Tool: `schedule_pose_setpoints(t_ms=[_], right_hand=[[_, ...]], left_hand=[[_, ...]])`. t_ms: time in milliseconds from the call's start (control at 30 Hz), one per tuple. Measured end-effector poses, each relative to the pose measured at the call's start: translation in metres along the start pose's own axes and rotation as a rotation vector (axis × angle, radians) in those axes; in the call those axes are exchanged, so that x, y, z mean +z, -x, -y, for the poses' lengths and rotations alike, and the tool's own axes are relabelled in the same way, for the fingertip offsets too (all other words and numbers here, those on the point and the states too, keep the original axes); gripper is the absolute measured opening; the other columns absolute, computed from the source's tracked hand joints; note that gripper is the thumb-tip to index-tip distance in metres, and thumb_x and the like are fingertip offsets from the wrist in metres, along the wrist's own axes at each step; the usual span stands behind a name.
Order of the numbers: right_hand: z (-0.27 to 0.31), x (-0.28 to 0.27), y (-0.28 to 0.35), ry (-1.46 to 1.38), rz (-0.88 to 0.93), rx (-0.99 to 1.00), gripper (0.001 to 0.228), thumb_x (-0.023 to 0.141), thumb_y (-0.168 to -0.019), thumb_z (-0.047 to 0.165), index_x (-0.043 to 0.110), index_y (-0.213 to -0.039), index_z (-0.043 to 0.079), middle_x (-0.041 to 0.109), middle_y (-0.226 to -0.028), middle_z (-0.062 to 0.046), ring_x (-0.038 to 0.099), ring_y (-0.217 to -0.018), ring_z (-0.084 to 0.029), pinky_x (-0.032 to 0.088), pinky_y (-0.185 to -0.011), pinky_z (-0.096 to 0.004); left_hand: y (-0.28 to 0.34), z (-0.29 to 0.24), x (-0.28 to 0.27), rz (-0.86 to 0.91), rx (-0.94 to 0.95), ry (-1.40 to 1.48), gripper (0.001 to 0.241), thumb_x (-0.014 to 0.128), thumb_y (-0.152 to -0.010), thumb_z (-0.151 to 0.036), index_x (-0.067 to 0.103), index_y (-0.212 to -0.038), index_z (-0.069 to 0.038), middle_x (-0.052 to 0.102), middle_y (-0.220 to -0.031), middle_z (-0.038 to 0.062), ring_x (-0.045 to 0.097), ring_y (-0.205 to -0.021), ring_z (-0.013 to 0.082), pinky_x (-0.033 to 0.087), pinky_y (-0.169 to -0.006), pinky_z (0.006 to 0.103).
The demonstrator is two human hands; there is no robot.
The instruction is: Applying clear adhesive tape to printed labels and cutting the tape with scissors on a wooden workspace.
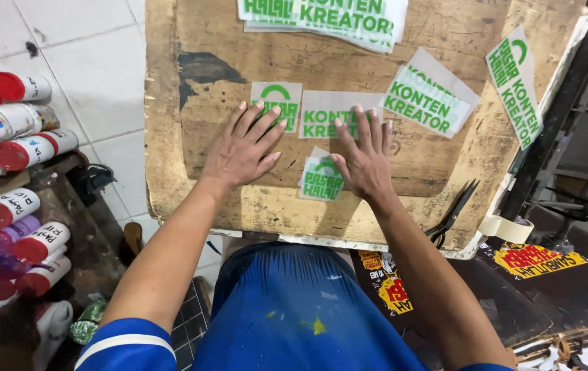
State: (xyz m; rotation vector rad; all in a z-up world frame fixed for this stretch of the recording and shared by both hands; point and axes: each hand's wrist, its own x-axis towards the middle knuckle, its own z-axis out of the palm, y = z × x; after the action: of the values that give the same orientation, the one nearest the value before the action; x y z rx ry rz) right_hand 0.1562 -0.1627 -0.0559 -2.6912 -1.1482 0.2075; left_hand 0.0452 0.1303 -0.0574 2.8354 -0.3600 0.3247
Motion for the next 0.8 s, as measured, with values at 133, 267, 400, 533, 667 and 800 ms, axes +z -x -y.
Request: schedule_pose_setpoints(t_ms=[133,267,400,533,667,800], right_hand=[[0.0001,-0.0003,-0.0029,0.037,0.010,-0.014,0.065,0.039,-0.105,0.061,0.039,-0.161,0.028,0.019,-0.169,-0.019,0.009,-0.154,-0.044,0.000,-0.119,-0.063],[0.0030,-0.0036,-0.0047,0.022,0.004,0.000,0.065,0.041,-0.104,0.061,0.039,-0.161,0.029,0.020,-0.168,-0.019,0.012,-0.154,-0.044,0.001,-0.120,-0.062],[0.0069,-0.0094,-0.0063,0.027,0.018,-0.004,0.066,0.042,-0.105,0.060,0.039,-0.161,0.025,0.020,-0.167,-0.021,0.013,-0.154,-0.045,0.002,-0.120,-0.063],[0.0036,-0.0037,-0.0058,0.010,0.046,0.019,0.066,0.043,-0.104,0.060,0.037,-0.162,0.029,0.016,-0.169,-0.019,0.008,-0.154,-0.044,-0.002,-0.120,-0.063],[0.0033,-0.0046,-0.0057,-0.018,0.048,0.018,0.067,0.043,-0.104,0.060,0.037,-0.162,0.029,0.018,-0.168,-0.020,0.008,-0.154,-0.045,-0.004,-0.119,-0.064],[0.0028,-0.0042,-0.0058,-0.028,0.054,0.006,0.067,0.045,-0.104,0.060,0.038,-0.162,0.027,0.017,-0.168,-0.020,0.007,-0.154,-0.044,-0.004,-0.118,-0.064]], left_hand=[[-0.0003,0.0011,0.0023,-0.004,-0.005,0.020,0.060,0.056,-0.097,-0.050,0.053,-0.149,-0.018,0.044,-0.158,0.008,0.038,-0.145,0.0346,0.026,-0.123,0.0546],[-0.0007,0.0012,0.0023,-0.021,0.011,0.002,0.061,0.054,-0.098,-0.050,0.052,-0.150,-0.018,0.045,-0.157,0.009,0.039,-0.144,0.0345,0.027,-0.123,0.0541],[-0.0001,0.0015,0.0044,-0.042,0.018,0.007,0.061,0.052,-0.099,-0.050,0.052,-0.150,-0.018,0.046,-0.156,0.010,0.041,-0.143,0.0347,0.028,-0.122,0.0543],[-0.0007,0.0020,0.0043,-0.044,0.025,-0.003,0.061,0.052,-0.099,-0.050,0.052,-0.150,-0.017,0.046,-0.156,0.011,0.042,-0.142,0.0352,0.028,-0.121,0.0548],[-0.0015,0.0013,0.0038,-0.045,0.027,-0.010,0.060,0.053,-0.099,-0.049,0.053,-0.149,-0.017,0.046,-0.156,0.011,0.042,-0.142,0.0351,0.028,-0.121,0.0546],[-0.0013,0.0018,0.0030,-0.038,0.023,-0.005,0.060,0.054,-0.098,-0.049,0.054,-0.149,-0.017,0.047,-0.156,0.010,0.043,-0.142,0.0351,0.029,-0.121,0.0550]])
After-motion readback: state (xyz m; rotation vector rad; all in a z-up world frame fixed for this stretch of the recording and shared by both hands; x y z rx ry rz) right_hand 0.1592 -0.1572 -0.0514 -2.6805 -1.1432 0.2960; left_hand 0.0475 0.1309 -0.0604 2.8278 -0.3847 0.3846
